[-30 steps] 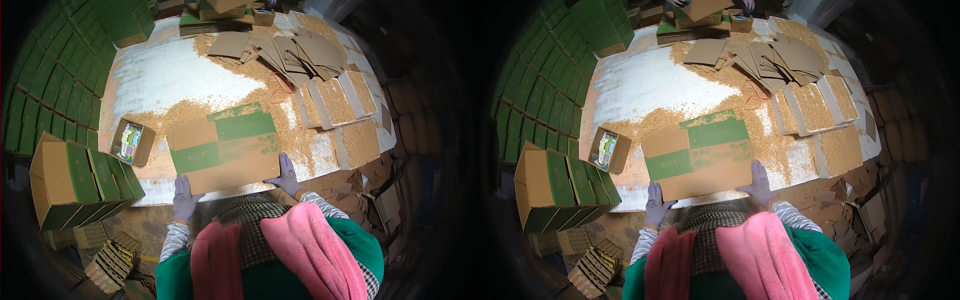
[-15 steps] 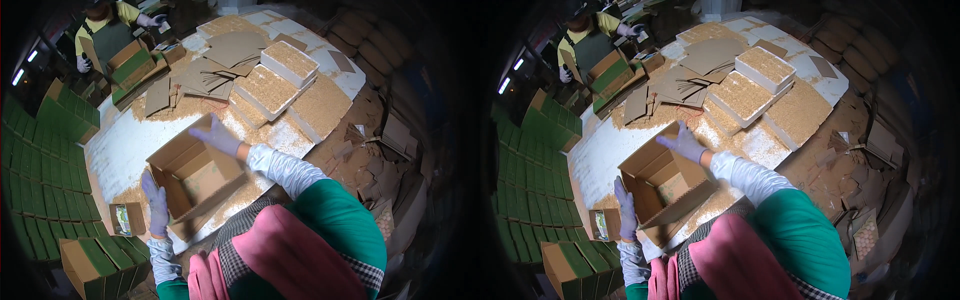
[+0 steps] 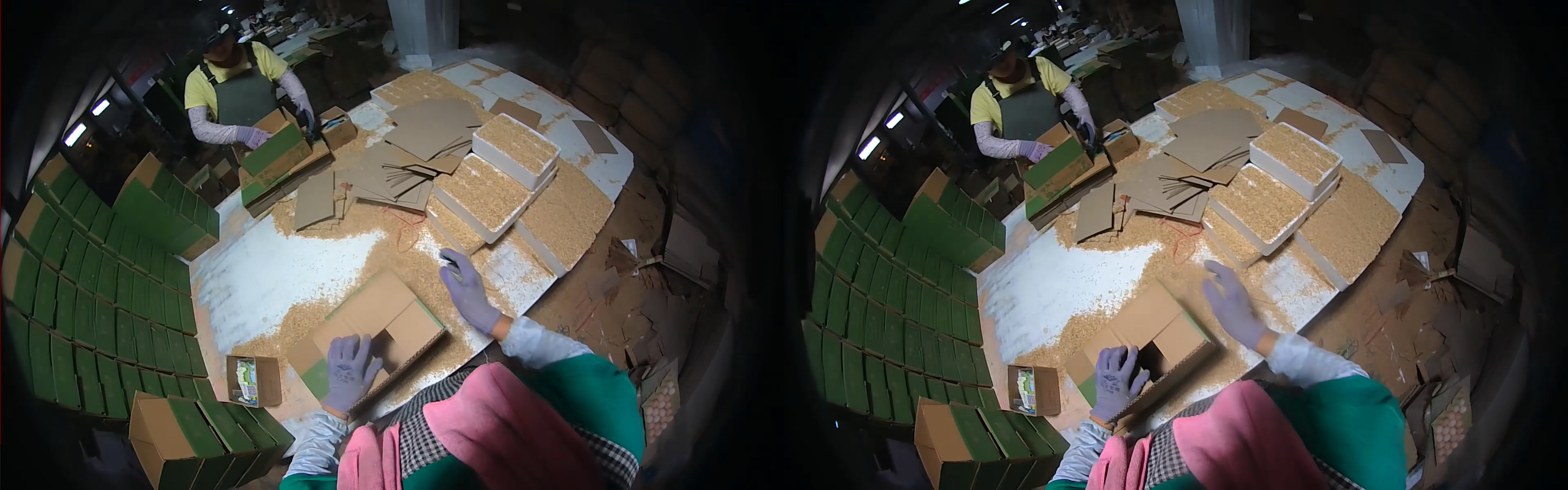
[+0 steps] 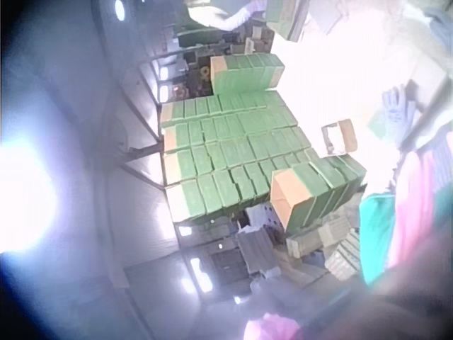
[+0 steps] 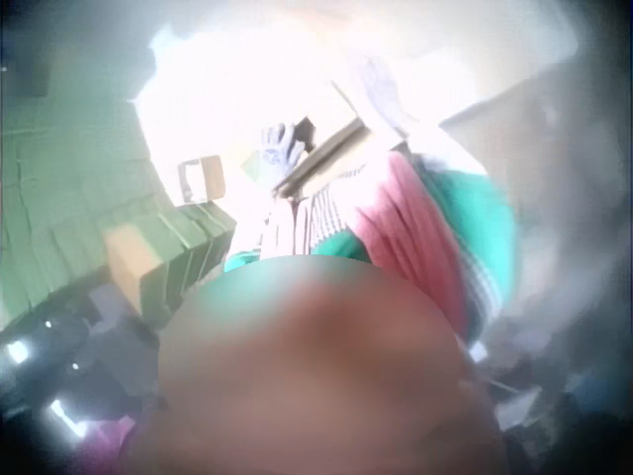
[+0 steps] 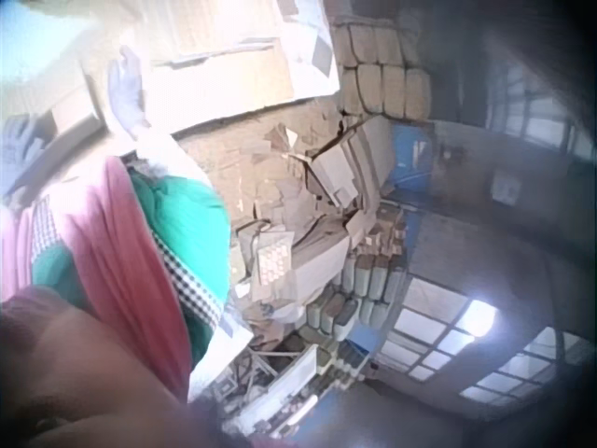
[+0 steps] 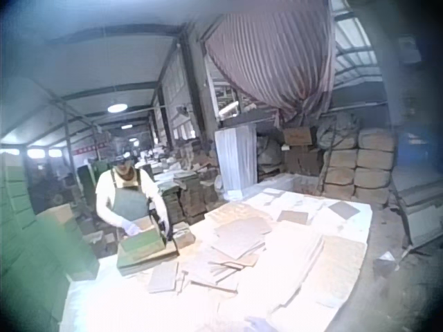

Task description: The person packs cardboard boxes with mushroom substrate blocks and small packets, closes the boxes, and stacks them onto a pile.

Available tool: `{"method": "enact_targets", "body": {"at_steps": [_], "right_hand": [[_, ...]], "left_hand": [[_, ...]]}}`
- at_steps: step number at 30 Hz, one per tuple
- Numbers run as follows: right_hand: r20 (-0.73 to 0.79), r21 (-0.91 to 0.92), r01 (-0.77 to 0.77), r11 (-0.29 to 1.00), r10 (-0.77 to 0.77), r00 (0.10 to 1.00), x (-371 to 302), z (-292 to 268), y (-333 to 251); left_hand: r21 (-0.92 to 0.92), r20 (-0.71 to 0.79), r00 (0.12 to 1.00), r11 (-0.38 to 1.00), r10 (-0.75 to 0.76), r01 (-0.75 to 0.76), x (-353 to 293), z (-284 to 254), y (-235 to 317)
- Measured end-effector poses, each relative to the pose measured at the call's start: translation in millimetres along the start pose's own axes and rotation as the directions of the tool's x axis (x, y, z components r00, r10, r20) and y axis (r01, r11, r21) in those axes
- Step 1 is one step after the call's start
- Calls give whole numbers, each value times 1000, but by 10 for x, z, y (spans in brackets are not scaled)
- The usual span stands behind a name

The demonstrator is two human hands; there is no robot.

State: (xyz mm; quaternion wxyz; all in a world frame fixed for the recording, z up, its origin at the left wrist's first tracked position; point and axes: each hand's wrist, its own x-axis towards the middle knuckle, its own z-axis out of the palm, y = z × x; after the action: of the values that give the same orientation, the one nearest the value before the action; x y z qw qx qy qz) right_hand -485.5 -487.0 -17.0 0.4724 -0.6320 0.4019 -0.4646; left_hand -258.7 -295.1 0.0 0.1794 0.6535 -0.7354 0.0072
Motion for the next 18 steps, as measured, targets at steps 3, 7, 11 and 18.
{"method": "enact_targets", "body": {"at_steps": [3,7,11,18], "right_hand": [[617,-122,533,837,-356,701,-309,-174,-603],[554,-710,585,391,-202,808,80,449,12],[483,-187,-244,952,305,821,-120,322,198],[726,-39,96,995,-38,687,-307,729,-1358]], "left_hand": [[42,-25,999,998,38,-37,149,64,-321],[-155,173,984,986,-37,65,394,87,-374],[-78,-62,992,991,-113,108,-161,16,-211],[-811,-95,687,456,-721,366,-1493,845,-1144]]}}
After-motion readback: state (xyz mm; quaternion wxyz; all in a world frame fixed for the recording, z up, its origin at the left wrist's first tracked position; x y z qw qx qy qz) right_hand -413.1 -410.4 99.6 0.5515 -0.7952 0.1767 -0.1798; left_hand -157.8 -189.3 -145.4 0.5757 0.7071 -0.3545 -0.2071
